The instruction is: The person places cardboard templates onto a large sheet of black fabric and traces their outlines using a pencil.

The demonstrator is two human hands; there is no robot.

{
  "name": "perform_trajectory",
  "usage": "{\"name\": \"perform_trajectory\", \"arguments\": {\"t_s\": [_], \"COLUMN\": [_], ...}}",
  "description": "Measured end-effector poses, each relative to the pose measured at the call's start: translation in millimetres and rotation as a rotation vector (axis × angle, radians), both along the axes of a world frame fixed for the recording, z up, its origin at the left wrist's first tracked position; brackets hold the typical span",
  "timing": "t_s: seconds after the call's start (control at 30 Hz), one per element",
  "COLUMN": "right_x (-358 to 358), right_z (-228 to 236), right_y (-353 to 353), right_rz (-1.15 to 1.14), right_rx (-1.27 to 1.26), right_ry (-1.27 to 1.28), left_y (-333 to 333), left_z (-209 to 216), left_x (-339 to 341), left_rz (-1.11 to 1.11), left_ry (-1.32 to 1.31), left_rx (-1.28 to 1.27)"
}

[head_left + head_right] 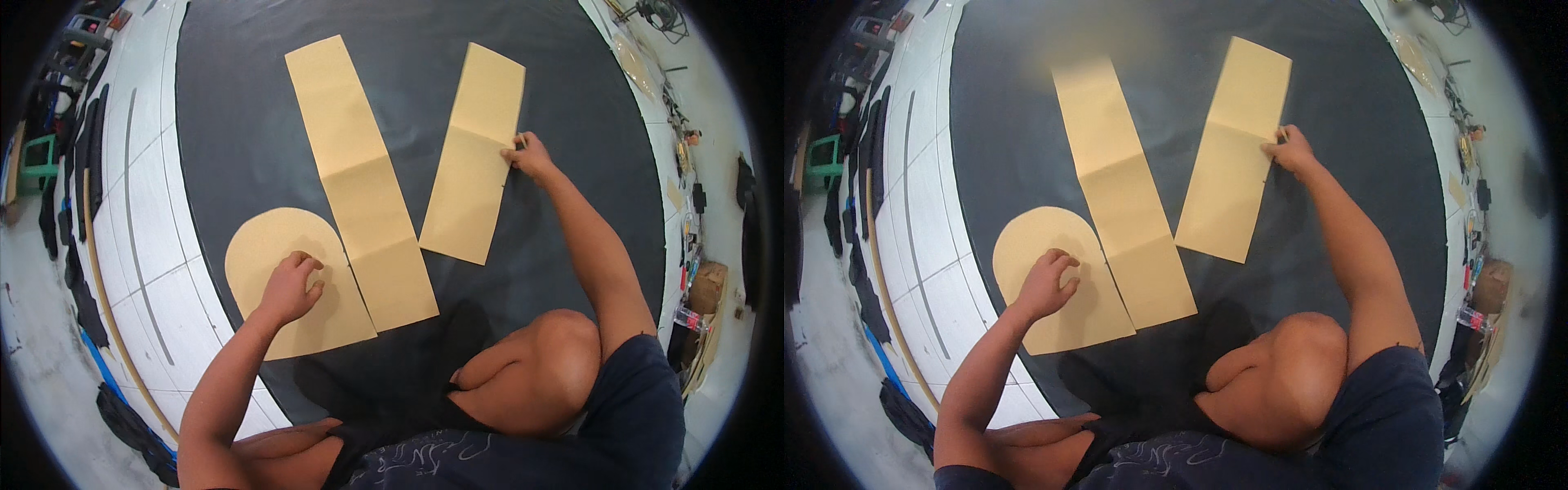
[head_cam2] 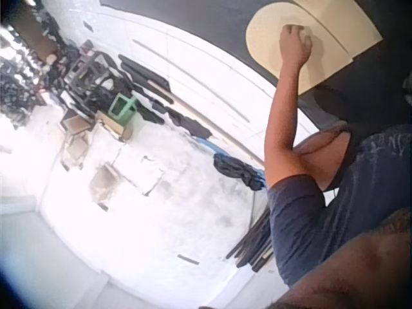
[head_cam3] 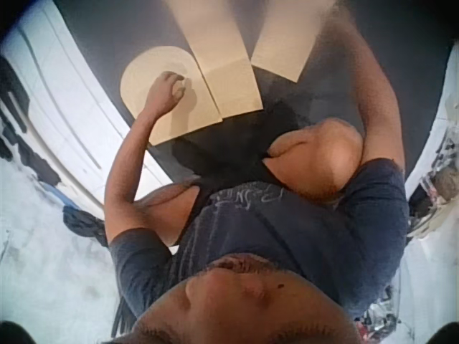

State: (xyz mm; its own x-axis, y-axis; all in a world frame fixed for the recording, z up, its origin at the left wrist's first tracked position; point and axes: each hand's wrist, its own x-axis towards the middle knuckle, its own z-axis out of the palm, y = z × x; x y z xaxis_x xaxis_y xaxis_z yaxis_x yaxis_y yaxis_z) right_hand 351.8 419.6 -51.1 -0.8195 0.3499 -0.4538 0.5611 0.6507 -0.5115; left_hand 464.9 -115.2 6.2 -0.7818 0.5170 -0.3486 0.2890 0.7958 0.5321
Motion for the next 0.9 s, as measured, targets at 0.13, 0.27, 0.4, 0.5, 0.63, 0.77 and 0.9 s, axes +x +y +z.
{"name": "perform_trajectory", "arguments": {"t_s": [0.13, 0.27, 0.4, 0.5, 0.63, 0.77, 0.9], "right_x": [26.1, 101.1, 184.0, 231.2, 274.6, 288.5, 290.5], "right_z": [29.1, 63.5, 69.2, 33.3, 2.7, 4.2, 4.9], "right_y": [31.2, 59.1, 21.3, -41.6, -99.7, -120.4, -137.3], "right_rz": [-0.288, -0.591, -0.716, -0.93, -0.851, -0.843, -0.836], "right_rx": [-0.714, -0.846, -0.962, -1.004, -0.925, -0.866, -0.85], "right_ry": [0.019, 0.189, 0.297, 0.238, 0.209, 0.174, 0.116], "left_y": [-15.1, -12.5, 21.2, 51.0, 76.9, 63.1, 28.7], "left_z": [1.4, -4.4, -17.6, -31.4, -38.4, -45.1, -46.8], "left_x": [10.3, 29.0, 46.2, 74.4, 107.7, 103.8, 74.3], "left_rz": [0.137, 0.158, 0.245, 0.474, 0.601, 0.408, 0.213], "left_ry": [-0.091, -0.313, -0.648, -0.937, -0.907, -0.39, 0.167], "left_rx": [0.044, 0.054, 0.196, 0.432, 0.555, 0.361, 0.125]}}
